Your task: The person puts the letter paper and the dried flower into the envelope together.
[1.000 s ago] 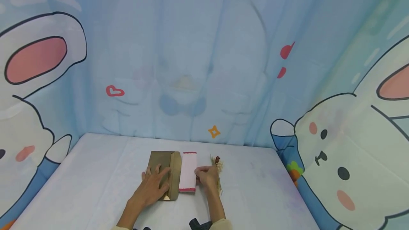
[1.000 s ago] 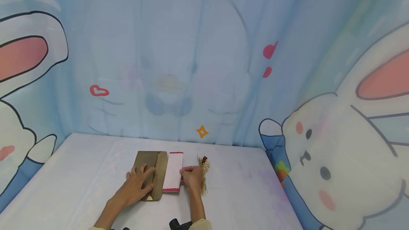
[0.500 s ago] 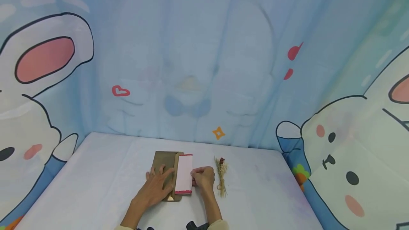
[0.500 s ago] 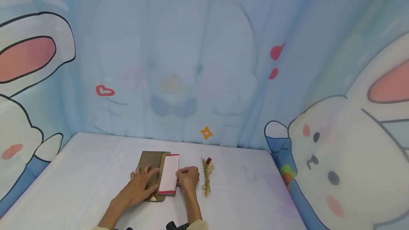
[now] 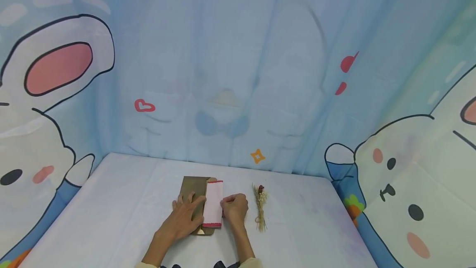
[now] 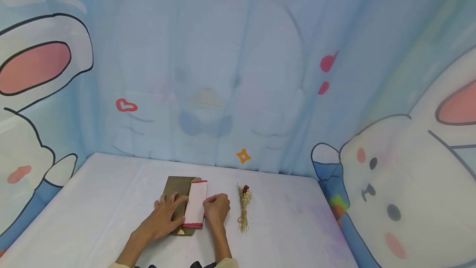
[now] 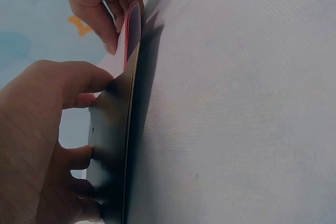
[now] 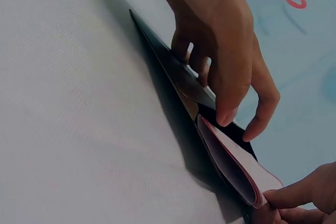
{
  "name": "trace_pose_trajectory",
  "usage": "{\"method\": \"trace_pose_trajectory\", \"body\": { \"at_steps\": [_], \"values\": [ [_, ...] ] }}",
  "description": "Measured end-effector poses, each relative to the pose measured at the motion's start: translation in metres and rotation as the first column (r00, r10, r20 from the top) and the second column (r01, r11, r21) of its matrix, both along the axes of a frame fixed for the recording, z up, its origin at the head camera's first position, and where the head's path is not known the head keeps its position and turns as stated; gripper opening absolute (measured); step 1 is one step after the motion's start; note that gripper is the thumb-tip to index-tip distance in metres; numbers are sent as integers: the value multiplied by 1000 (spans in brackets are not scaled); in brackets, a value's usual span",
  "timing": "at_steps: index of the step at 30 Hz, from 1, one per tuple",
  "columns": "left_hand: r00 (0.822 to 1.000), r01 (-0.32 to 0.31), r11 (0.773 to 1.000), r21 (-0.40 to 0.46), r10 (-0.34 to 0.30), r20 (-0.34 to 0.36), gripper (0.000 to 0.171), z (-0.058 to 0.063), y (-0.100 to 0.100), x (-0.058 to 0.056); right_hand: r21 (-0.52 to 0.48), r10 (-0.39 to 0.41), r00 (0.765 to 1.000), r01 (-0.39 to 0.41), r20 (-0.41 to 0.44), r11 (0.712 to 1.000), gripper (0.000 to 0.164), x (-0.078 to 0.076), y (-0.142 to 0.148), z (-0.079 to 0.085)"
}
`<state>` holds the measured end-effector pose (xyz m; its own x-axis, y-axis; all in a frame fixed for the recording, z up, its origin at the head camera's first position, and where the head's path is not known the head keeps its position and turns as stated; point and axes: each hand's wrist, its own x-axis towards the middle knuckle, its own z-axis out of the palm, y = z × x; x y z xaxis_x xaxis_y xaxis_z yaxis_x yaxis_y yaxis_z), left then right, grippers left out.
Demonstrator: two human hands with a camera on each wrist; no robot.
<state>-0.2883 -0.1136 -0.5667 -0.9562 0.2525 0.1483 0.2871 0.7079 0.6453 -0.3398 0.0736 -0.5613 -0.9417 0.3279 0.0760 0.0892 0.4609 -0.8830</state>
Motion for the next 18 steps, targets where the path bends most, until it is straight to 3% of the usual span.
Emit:
{"method": "trace_pose_trajectory", "body": {
  "at_steps": [5, 13, 18],
  "values": [
    [1000, 4, 1000, -2, -4, -11, 57, -1, -2, -1, 79, -1, 998, 6, -64, 997, 12, -5, -5, -4],
    [1000, 11, 1000, 9, -11, -8, 57, -2, -3, -2, 100, 24, 991, -11, -129, 995, 13, -12, -12, -15],
    [1000, 16, 1000, 11, -16, -16, 59, -3, -3, -3, 57, 61, 994, -56, -89, 997, 11, -10, -20, -10]
  ]
}}
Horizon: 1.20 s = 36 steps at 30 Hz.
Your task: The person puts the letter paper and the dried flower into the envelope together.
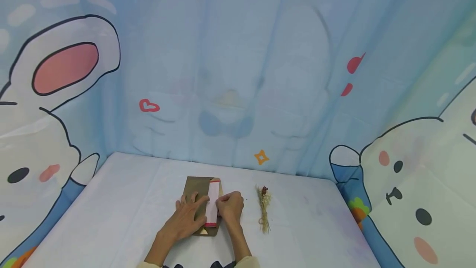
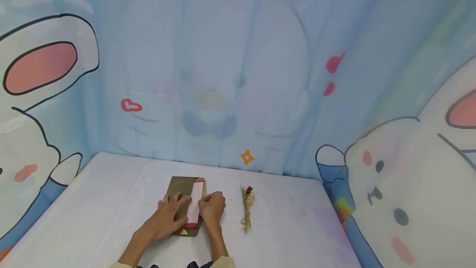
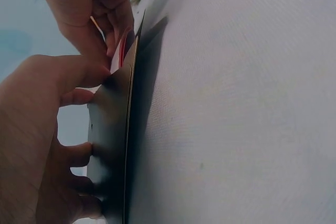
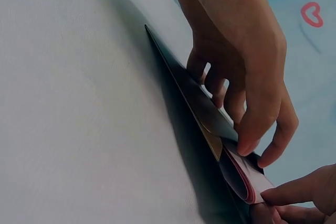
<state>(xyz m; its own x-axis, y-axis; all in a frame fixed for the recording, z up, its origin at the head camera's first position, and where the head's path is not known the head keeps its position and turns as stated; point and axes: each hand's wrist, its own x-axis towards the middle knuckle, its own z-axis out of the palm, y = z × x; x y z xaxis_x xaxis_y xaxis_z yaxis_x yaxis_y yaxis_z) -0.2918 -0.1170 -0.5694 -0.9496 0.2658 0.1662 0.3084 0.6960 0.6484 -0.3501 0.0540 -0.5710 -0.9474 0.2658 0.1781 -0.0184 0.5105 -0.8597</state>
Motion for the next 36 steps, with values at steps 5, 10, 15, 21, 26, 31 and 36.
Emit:
{"method": "trace_pose_trajectory", "body": {
  "at_steps": [5, 10, 15, 21, 26, 31, 36],
  "values": [
    [1000, 4, 1000, -4, -5, -16, 60, -2, -1, -1, -33, 19, 999, -18, 35, 999, 11, 3, -9, 8],
    [1000, 0, 1000, -9, 0, -14, 61, -1, -2, 0, -32, 42, 999, -42, 17, 999, 12, 1, -14, 3],
    [1000, 2, 1000, -8, -2, -9, 61, -1, -2, 1, -59, 66, 998, -65, 13, 996, 13, 1, -19, 1],
    [1000, 6, 1000, -1, -6, -6, 60, -1, -2, 1, -53, 65, 998, -64, 22, 997, 12, 3, -20, 5],
    [1000, -3, 1000, -5, 3, -12, 60, 1, -3, -1, -74, 114, 993, -113, 12, 991, 10, 2, -19, 5],
    [1000, -5, 1000, 1, 5, 10, 63, 1, -3, -1, -77, 148, 989, -149, -21, 986, 11, -3, -20, 0],
    [1000, -2, 1000, -2, 2, 15, 63, 1, -2, 1, -65, 132, 991, -133, -26, 989, 11, -4, -22, -8]
  ]
}}
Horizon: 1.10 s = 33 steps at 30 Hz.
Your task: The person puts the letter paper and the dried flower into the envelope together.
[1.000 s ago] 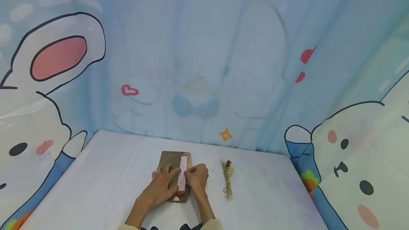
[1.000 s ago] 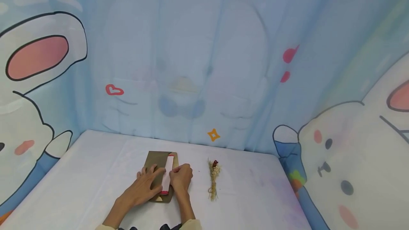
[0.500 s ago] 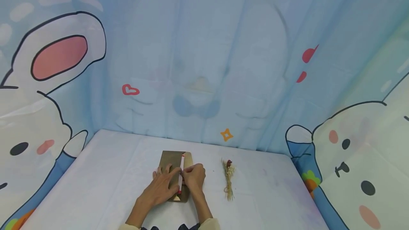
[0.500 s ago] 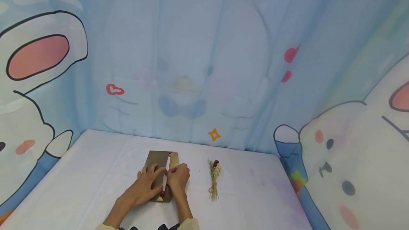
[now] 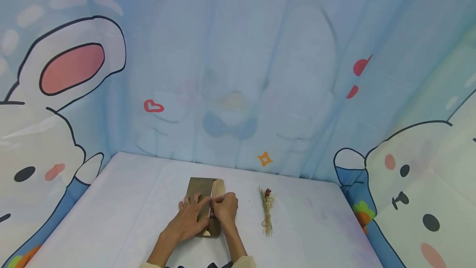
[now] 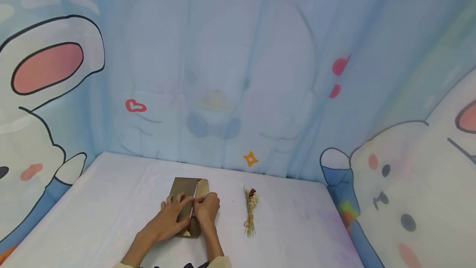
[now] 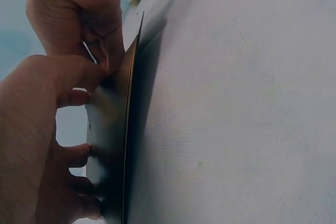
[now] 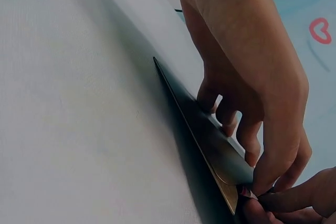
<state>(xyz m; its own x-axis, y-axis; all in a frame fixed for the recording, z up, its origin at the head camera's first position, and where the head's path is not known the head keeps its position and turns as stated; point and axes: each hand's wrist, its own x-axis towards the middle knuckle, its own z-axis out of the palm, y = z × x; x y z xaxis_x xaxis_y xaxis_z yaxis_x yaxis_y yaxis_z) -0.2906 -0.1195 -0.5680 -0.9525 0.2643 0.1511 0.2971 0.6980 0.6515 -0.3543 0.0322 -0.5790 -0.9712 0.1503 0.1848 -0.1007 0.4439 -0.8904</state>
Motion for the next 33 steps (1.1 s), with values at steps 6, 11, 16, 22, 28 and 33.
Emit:
{"method": "trace_pose_trajectory", "body": {
  "at_steps": [6, 11, 16, 22, 28, 33],
  "values": [
    [1000, 10, 1000, -8, -10, -16, 63, 1, 6, -1, -63, -55, 997, 58, 50, 996, 14, 9, 0, 12],
    [1000, 20, 1000, -17, -20, -21, 62, 3, 10, -2, -21, -106, 992, 107, 72, 994, 15, 12, 1, 16],
    [1000, 18, 1000, -6, -18, -8, 62, 6, 12, 1, 26, -90, 994, 89, 65, 996, 15, 14, 5, 19],
    [1000, -3, 1000, -3, 3, 13, 62, 4, 8, 5, 22, -6, 997, 4, 77, 1000, 13, 16, 12, 22],
    [1000, -25, 1000, 0, 25, 15, 61, 3, 5, 5, 88, -78, 995, 83, -62, 993, 10, 14, 23, 27],
    [1000, -13, 1000, -4, 13, 9, 60, 2, 5, 4, 66, -157, 971, 171, -181, 983, 15, 11, 40, 29]
  ]
}}
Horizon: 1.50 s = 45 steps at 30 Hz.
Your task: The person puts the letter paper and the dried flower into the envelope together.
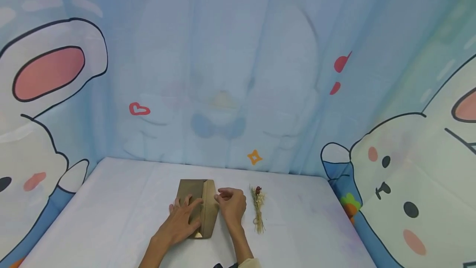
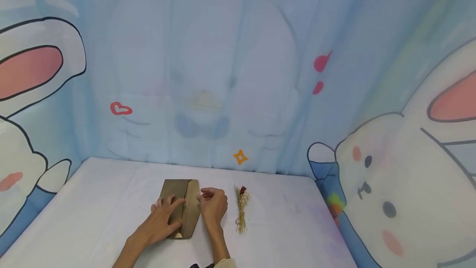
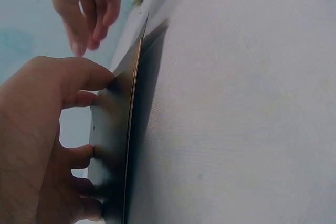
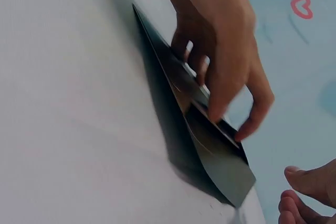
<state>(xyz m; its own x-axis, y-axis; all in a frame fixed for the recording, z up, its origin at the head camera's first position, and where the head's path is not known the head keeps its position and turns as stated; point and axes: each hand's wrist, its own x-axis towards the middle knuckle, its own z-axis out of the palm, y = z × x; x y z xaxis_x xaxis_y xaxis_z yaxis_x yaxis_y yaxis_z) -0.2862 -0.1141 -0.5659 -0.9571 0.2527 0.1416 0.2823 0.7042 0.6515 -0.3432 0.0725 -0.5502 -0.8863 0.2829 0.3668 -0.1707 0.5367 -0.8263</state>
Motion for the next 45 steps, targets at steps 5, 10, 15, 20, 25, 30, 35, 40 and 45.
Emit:
{"method": "trace_pose_trajectory", "body": {
  "at_steps": [5, 10, 15, 20, 25, 30, 35, 40, 45],
  "values": [
    [1000, 6, 1000, 16, -6, 13, 57, 1, 0, 1, -23, -102, 992, 101, -73, 995, 18, -3, 23, 1],
    [999, 15, 999, 32, -17, 36, 59, 0, -2, 3, -35, -213, 973, 211, -89, 977, 23, 1, 48, 2],
    [999, 24, 999, 32, -25, 41, 59, -1, -2, 4, -31, -264, 959, 262, -104, 965, 28, 2, 73, 3],
    [999, 22, 999, 43, -23, 35, 59, -3, -3, 4, -47, -310, 948, 307, -72, 951, 31, 3, 92, -3],
    [999, 27, 999, 42, -28, 30, 59, -3, -2, 6, -57, -377, 926, 376, -15, 925, 32, 7, 101, -13],
    [999, 28, 998, 54, -29, 18, 59, -2, -1, 5, -56, -429, 903, 430, 23, 901, 31, 8, 105, -21],
    [999, 26, 998, 62, -28, 20, 59, -2, -2, 5, -35, -436, 896, 440, 80, 897, 21, 9, 106, -26],
    [1000, 27, 998, 59, -27, -1, 58, -2, -1, 5, -2, -420, 902, 422, 103, 907, 15, 8, 107, -29],
    [1000, 28, 999, 40, -28, -13, 60, -3, 0, 3, 26, -428, 894, 429, 132, 903, 15, 9, 108, -29]
  ]
}}
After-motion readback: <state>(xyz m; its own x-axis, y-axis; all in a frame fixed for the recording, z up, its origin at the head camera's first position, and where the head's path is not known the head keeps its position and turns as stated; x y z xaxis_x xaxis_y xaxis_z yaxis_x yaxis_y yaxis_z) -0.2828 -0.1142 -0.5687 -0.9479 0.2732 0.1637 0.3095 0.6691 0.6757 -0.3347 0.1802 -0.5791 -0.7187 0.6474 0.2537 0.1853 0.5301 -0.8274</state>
